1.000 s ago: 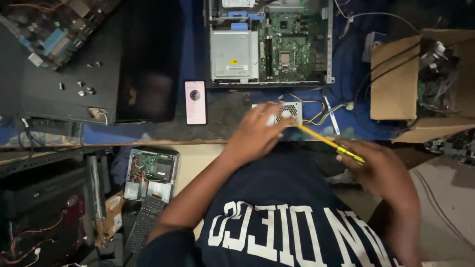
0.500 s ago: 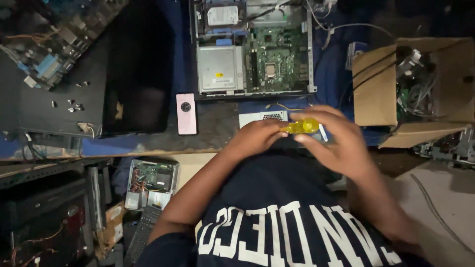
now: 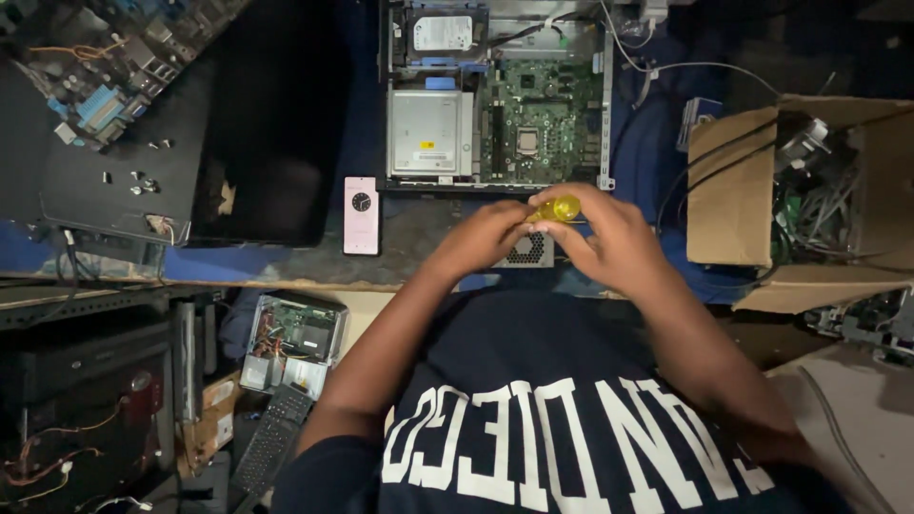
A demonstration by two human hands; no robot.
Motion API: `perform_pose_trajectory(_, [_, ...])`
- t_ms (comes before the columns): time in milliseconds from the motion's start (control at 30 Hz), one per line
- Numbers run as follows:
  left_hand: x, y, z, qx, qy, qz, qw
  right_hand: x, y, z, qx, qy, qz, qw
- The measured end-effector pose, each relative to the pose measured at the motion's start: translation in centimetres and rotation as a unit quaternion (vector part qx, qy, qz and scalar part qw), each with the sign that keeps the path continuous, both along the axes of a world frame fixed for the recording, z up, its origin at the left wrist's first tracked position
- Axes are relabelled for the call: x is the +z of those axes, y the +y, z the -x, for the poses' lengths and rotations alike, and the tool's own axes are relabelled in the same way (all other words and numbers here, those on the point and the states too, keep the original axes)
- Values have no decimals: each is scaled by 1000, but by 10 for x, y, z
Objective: The person works at a cluttered electronics repair bench on an open desktop computer case. They remove a RAM module from the motherboard, brush it clean, unscrew components with a yellow-handled screwdriver, reposition a cooling fan, and continue unscrewing parts inside the case.
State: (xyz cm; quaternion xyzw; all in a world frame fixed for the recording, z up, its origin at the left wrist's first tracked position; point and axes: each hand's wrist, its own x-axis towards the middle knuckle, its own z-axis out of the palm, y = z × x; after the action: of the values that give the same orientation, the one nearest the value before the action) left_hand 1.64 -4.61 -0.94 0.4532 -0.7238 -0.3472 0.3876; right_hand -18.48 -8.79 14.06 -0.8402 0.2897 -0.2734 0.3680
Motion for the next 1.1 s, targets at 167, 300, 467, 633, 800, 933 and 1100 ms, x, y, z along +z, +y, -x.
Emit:
perform_pose_trajectory(167, [1,0,-1,9,-2,-9,1000,-6,-6,2,10,-4,-11,1000])
perform_pose_trajectory(300, [4,1,0,19,-10,-30,999,-9,-9,2,19,-17,-12,1000])
perform_pose_trajectory(467, [4,0,0,37,-9,-25,999,-9,-15,3,57,-23,-30,998])
perform_pose_trajectory(633, [0,5,4,116,-5,-8,993,-17,-4,-6,100,-147,-143,974])
perform_pose_trajectory(800, [-3,12,10,176,-30,-9,984,-38,9,-21,58,-210,-164,962])
perform_pose_trajectory(933, [-4,13,8,153,-44,-37,987,-56,1,-24,70,-210,-113,969])
perform_pose_trajectory(1100, [-6,16,13,85,-37,16,996,-70,-14,-30,164,-301,-221,913])
